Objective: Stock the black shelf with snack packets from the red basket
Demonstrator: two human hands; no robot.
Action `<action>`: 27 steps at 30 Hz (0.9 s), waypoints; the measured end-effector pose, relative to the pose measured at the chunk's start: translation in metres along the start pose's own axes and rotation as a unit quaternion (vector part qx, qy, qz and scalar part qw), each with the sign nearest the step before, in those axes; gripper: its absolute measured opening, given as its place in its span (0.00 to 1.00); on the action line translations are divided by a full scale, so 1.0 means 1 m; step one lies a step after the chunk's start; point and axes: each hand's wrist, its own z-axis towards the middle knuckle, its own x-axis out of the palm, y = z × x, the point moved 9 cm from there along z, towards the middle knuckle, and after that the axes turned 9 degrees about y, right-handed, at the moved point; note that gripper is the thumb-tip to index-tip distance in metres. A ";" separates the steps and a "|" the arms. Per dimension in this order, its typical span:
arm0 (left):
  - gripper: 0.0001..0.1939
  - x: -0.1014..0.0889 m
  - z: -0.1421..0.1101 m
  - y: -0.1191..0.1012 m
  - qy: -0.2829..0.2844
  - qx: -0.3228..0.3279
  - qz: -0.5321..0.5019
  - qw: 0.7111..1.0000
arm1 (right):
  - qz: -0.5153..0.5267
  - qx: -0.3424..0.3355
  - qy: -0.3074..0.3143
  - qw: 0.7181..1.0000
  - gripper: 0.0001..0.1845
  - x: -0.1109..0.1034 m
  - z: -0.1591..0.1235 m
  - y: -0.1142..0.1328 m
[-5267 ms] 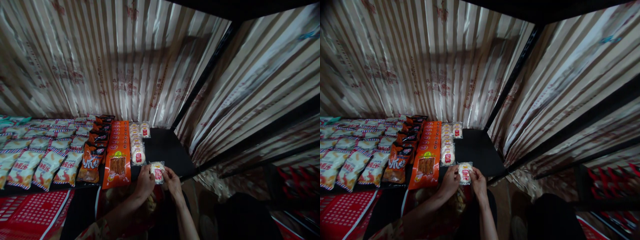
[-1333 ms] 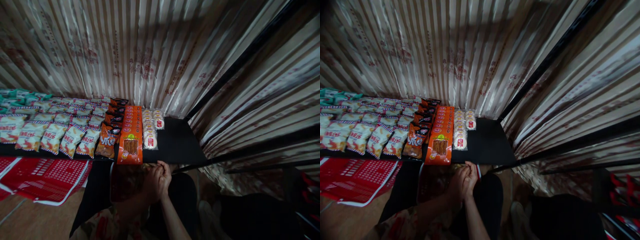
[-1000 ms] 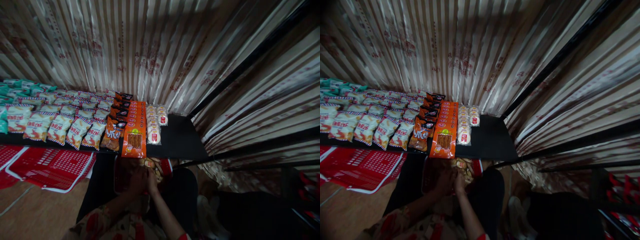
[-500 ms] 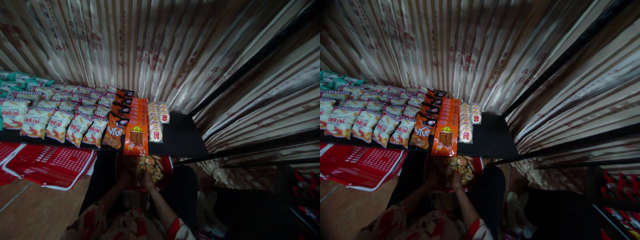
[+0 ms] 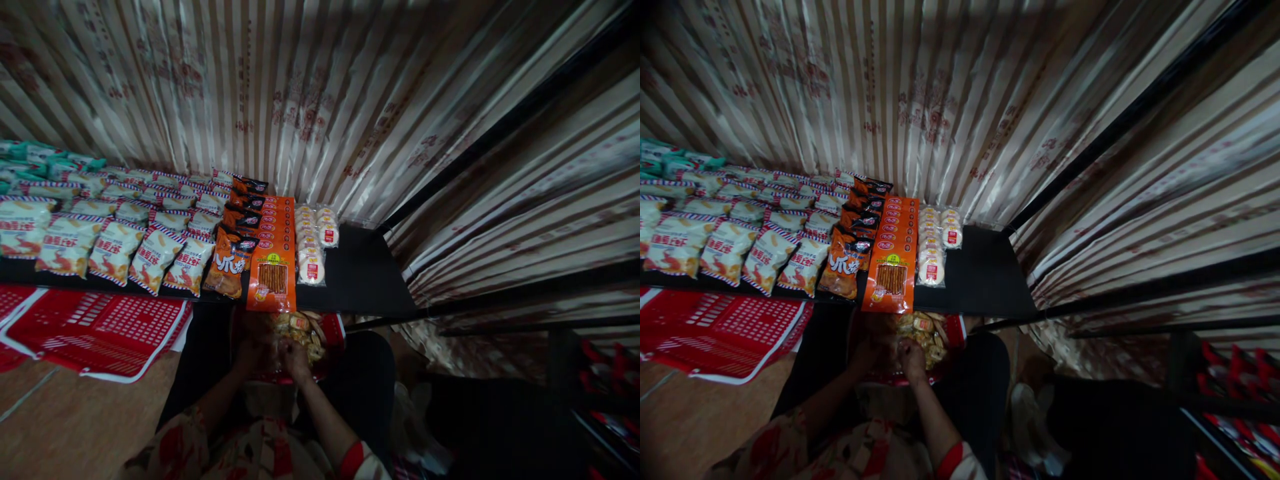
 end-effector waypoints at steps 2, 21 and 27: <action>0.16 0.000 -0.001 -0.001 -0.001 0.007 -0.011 1.000 | 0.008 -0.014 -0.013 1.000 0.11 -0.009 -0.002 0.006; 0.22 0.011 -0.028 -0.048 0.059 0.172 -0.065 0.981 | 0.043 -0.145 0.009 0.988 0.09 -0.072 -0.017 0.069; 0.15 0.018 -0.038 -0.067 0.076 0.191 -0.066 0.976 | 0.100 -0.158 0.005 0.982 0.10 -0.088 -0.018 0.074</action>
